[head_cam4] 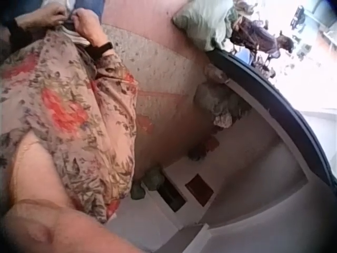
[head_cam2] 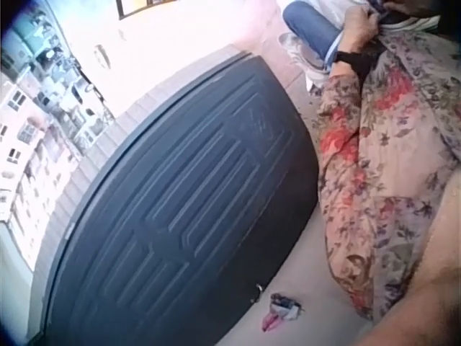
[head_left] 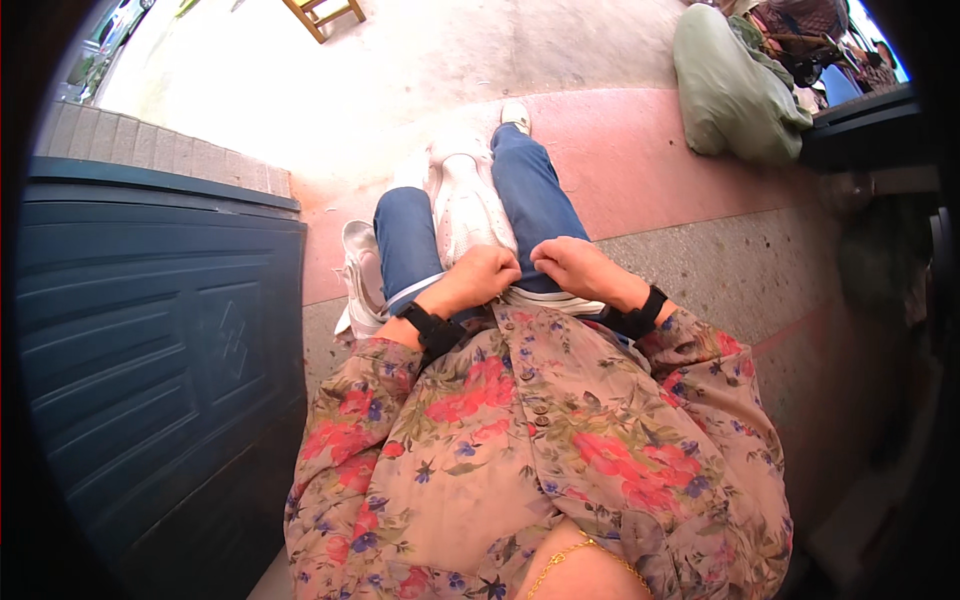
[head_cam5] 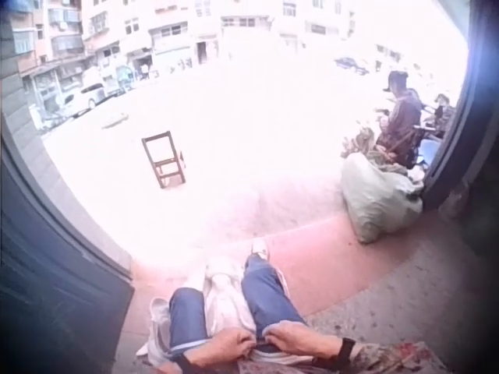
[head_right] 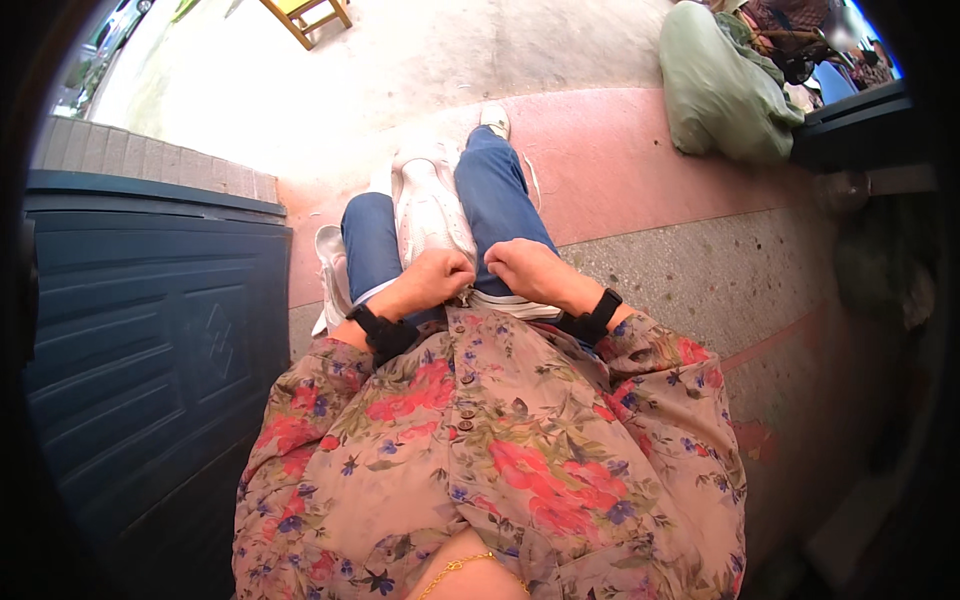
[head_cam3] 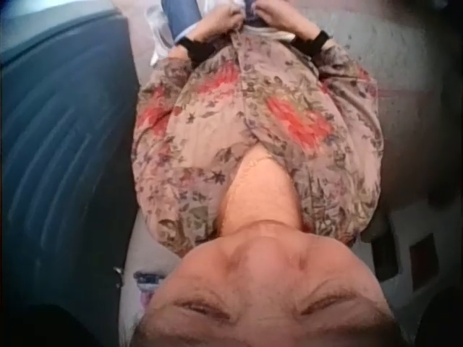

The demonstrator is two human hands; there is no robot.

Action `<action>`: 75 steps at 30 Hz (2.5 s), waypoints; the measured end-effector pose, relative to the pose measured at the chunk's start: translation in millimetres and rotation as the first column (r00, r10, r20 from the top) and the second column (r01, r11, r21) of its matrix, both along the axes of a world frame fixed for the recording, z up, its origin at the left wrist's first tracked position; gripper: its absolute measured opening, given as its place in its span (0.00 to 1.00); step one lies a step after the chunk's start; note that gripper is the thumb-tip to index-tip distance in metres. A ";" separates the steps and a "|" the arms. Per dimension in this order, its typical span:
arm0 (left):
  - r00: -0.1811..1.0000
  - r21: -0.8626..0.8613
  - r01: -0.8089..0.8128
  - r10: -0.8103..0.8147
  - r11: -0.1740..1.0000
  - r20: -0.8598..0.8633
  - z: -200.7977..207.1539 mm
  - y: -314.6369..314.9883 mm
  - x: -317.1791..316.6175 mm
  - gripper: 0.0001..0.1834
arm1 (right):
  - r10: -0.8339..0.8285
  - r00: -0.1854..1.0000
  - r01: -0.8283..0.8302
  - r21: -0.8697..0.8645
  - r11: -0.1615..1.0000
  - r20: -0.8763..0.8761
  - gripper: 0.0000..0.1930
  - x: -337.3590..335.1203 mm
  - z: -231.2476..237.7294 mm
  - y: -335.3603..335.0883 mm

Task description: The recorder is lacing a white shoe while sitting down.

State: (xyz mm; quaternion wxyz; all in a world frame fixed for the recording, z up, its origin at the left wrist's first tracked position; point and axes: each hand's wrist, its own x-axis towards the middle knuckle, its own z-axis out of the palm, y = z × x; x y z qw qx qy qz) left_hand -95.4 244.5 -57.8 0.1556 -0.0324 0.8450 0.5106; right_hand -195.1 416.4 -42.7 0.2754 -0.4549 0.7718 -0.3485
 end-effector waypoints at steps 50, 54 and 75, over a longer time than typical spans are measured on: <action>0.862 -0.394 -0.506 0.462 0.768 -0.208 -14.2 -60.3 -48.3 0.09 | -0.086 0.962 0.105 0.059 0.993 -0.258 0.13 -48.5 -41.4 -98.3; 0.797 -0.314 -0.602 0.535 0.734 -0.278 -20.5 -57.4 -43.4 0.07 | -0.081 0.962 0.112 0.106 0.988 -0.260 0.13 -41.5 -21.7 -101.8; 0.792 -0.234 -0.611 0.583 0.756 -0.184 -27.1 -62.1 -47.8 0.09 | -0.236 0.967 0.229 -0.078 0.970 -0.098 0.11 -46.1 -48.5 -98.3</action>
